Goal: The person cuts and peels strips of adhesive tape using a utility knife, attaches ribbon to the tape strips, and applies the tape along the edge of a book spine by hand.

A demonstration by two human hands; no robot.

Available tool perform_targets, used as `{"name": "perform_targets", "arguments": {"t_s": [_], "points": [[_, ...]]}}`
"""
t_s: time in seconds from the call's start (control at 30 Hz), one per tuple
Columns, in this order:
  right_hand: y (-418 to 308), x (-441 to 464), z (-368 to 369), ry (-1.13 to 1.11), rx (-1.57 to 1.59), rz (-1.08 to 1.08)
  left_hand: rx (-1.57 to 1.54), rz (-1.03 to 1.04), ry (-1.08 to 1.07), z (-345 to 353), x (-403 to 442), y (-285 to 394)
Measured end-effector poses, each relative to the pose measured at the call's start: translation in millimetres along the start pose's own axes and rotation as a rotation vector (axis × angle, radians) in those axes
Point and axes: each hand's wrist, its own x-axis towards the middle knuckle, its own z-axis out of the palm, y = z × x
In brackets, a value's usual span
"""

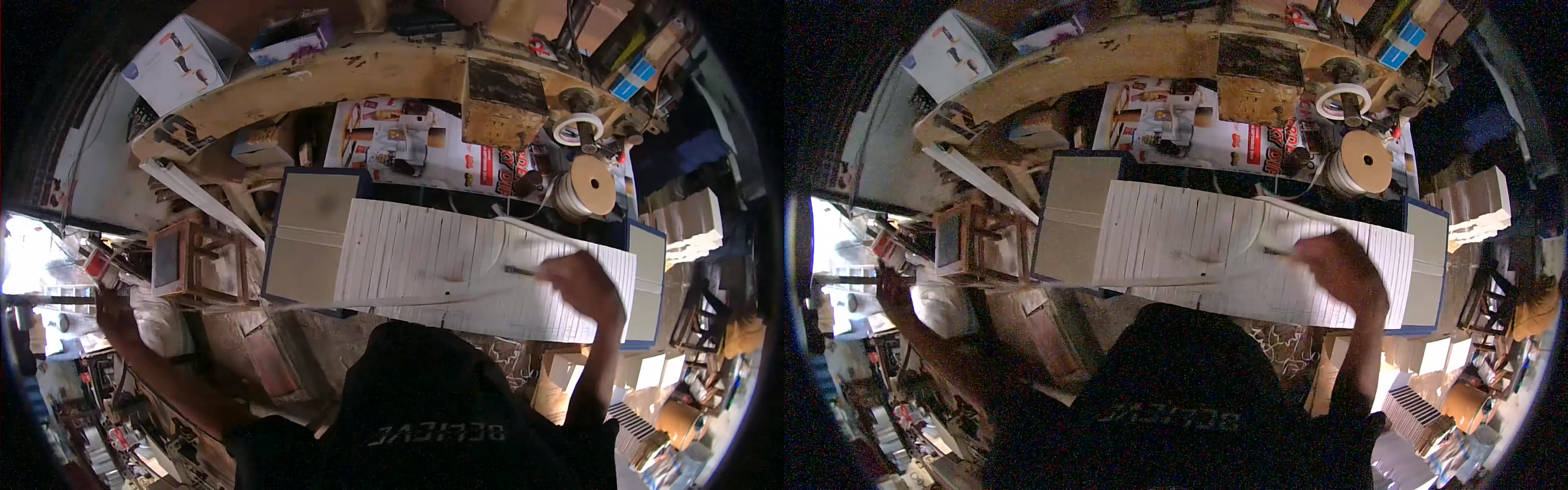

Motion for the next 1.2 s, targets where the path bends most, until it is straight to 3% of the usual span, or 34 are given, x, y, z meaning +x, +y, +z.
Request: {"name": "perform_targets", "arguments": {"t_s": [0.07,0.1,0.13,0.2,0.23,0.27,0.3,0.37,0.4,0.43,0.47,0.53,0.57,0.67,0.73,0.8,0.87,0.93,0.97,1.03,1.07,1.13,1.17,1.2], "points": [[23.6,13.0,-16.0,0.218,-0.085,0.171,-0.049,-0.033,-0.026,-97.2,22.7,15.9],[49.6,18.1,-17.8,0.276,-0.377,0.059,-0.066,-0.044,-0.057,-143.1,29.5,21.7],[40.2,23.0,-24.9,0.363,-0.521,0.090,-0.176,-0.111,-0.074,-166.1,21.3,27.6],[60.5,39.5,-15.7,0.547,-0.448,0.120,-0.392,-0.250,-0.085,-204.9,3.0,39.5],[61.7,53.6,-11.5,0.632,-0.294,0.121,-0.419,-0.250,0.014,-215.6,-7.3,50.5],[61.4,61.3,-9.0,0.706,-0.411,-0.023,-0.377,-0.189,0.142,-222.2,-10.9,56.9],[47.9,71.9,-3.8,0.761,-0.344,-0.019,-0.308,-0.112,0.269,-225.7,-14.7,62.4],[36.7,96.8,18.5,0.893,-0.167,-0.132,-0.090,0.079,0.514,-221.4,-21.9,76.5],[38.2,103.8,31.6,0.760,-0.279,-0.116,0.020,0.147,0.598,-219.3,-20.7,84.4],[39.9,116.1,45.3,0.677,-0.650,-0.139,0.125,0.211,0.669,-213.9,-19.1,93.2],[12.7,122.3,39.8,0.442,-0.803,-0.053,0.226,0.255,0.721,-211.5,-14.4,104.4],[5.4,135.0,61.0,0.643,-0.522,-0.124,0.375,0.344,0.789,-207.9,-9.8,124.4],[1.8,133.8,65.3,0.635,-0.513,-0.140,0.438,0.381,0.805,-207.5,-8.0,138.0],[-29.5,113.3,60.0,0.617,-0.222,-0.245,0.595,0.464,0.837,-209.9,-13.4,172.0],[-30.0,93.2,55.5,0.414,-0.036,-0.299,0.656,0.486,0.836,-206.5,-19.3,185.9],[-25.9,74.9,53.2,0.369,-0.039,-0.288,0.688,0.496,0.817,-197.2,-13.6,185.2],[-15.3,60.3,49.1,0.159,-0.063,-0.224,0.705,0.512,0.794,-185.9,-6.1,180.4],[14.7,54.5,59.7,0.169,-0.071,-0.209,0.717,0.528,0.738,-169.1,5.5,175.8],[25.7,54.1,58.3,0.017,-0.079,-0.113,0.728,0.533,0.703,-162.0,10.6,172.0],[51.1,53.4,57.7,-0.062,-0.064,-0.021,0.778,0.560,0.591,-144.1,22.4,161.6],[56.7,52.9,59.1,-0.055,-0.066,-0.017,0.790,0.584,0.517,-133.2,33.5,158.2],[40.8,59.3,53.7,0.479,-0.394,0.115,0.477,0.533,0.405,-88.8,40.1,149.4],[16.8,71.3,49.3,0.529,-0.515,0.338,0.223,0.481,0.392,-49.6,37.3,146.3],[4.9,83.8,47.0,0.535,-0.515,0.336,0.266,0.447,0.430,28.0,12.4,136.2]]}}
